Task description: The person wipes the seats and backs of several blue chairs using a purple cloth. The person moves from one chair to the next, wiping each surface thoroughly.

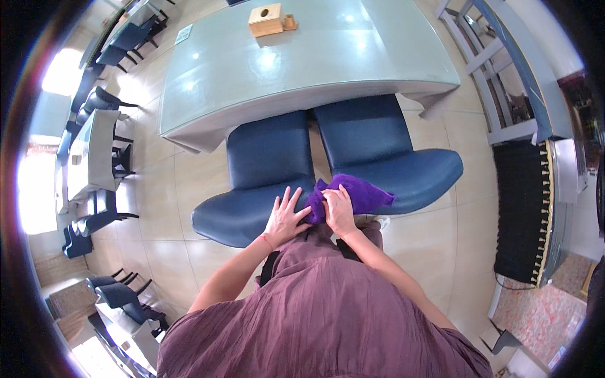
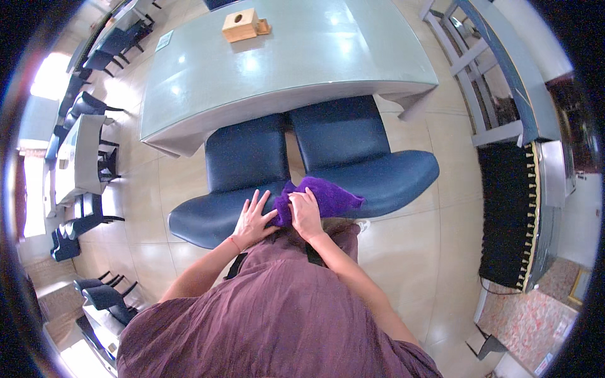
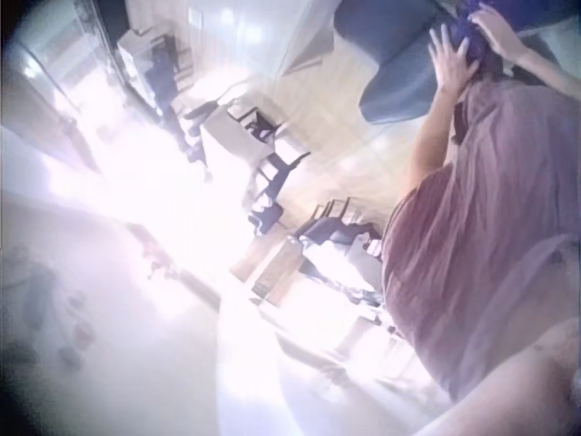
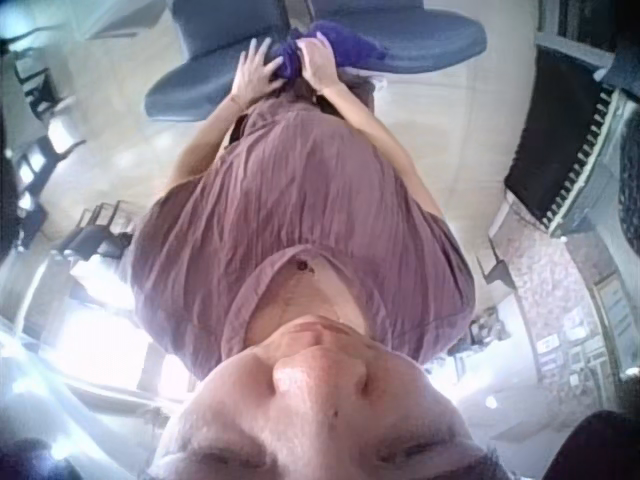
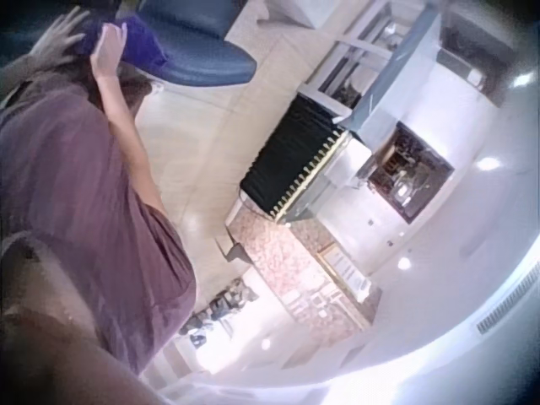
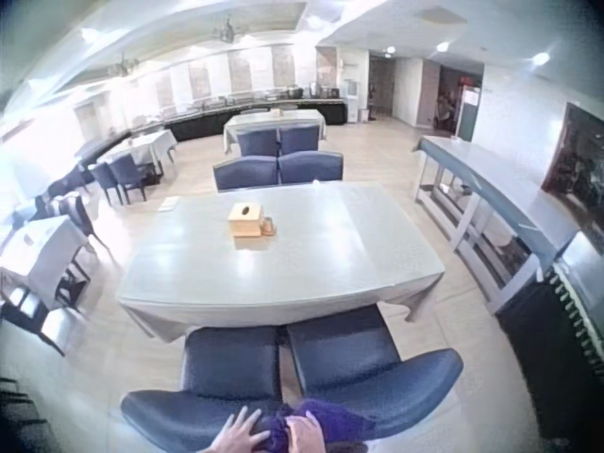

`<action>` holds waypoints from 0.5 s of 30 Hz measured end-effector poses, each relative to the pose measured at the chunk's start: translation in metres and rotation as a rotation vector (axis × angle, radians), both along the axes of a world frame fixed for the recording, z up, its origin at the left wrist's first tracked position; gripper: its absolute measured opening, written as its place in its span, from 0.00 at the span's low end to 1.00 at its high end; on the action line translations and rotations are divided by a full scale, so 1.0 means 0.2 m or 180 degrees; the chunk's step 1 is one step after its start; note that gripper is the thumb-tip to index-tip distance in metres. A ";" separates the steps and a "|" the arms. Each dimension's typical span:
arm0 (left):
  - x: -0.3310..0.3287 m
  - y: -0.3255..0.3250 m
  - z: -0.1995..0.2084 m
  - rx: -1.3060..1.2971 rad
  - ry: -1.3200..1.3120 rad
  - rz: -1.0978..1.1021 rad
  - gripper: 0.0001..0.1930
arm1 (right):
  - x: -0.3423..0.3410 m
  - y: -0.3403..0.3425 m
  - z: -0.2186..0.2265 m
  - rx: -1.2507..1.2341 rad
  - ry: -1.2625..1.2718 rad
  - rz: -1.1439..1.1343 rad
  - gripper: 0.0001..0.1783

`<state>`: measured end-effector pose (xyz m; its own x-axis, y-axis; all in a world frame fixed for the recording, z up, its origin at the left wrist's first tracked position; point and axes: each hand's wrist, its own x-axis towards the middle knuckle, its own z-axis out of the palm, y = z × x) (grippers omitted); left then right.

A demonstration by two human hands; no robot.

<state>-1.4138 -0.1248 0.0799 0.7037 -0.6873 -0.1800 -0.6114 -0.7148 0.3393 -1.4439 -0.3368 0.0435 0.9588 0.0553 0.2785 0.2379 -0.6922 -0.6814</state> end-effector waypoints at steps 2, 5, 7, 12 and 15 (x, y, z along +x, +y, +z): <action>0.01 -0.02 0.00 0.0005 0.0012 0.0061 0.31 | 0.00 0.00 -0.03 0.0124 -0.0150 0.0016 0.14; 0.01 -0.02 -0.03 -0.0043 -0.0069 0.0020 0.32 | 0.00 -0.02 -0.05 0.0338 -0.0211 -0.0034 0.14; 0.02 -0.04 -0.04 -0.0031 -0.0123 0.0041 0.33 | 0.00 0.01 -0.04 0.0434 -0.0267 -0.0233 0.12; 0.06 -0.15 -0.07 -0.0209 -0.0132 0.0103 0.34 | 0.03 -0.01 0.00 0.0651 -0.0144 -0.0800 0.09; 0.04 -0.19 -0.10 -0.0545 -0.0321 0.0010 0.31 | 0.05 -0.10 0.05 0.0996 0.0138 -0.1292 0.10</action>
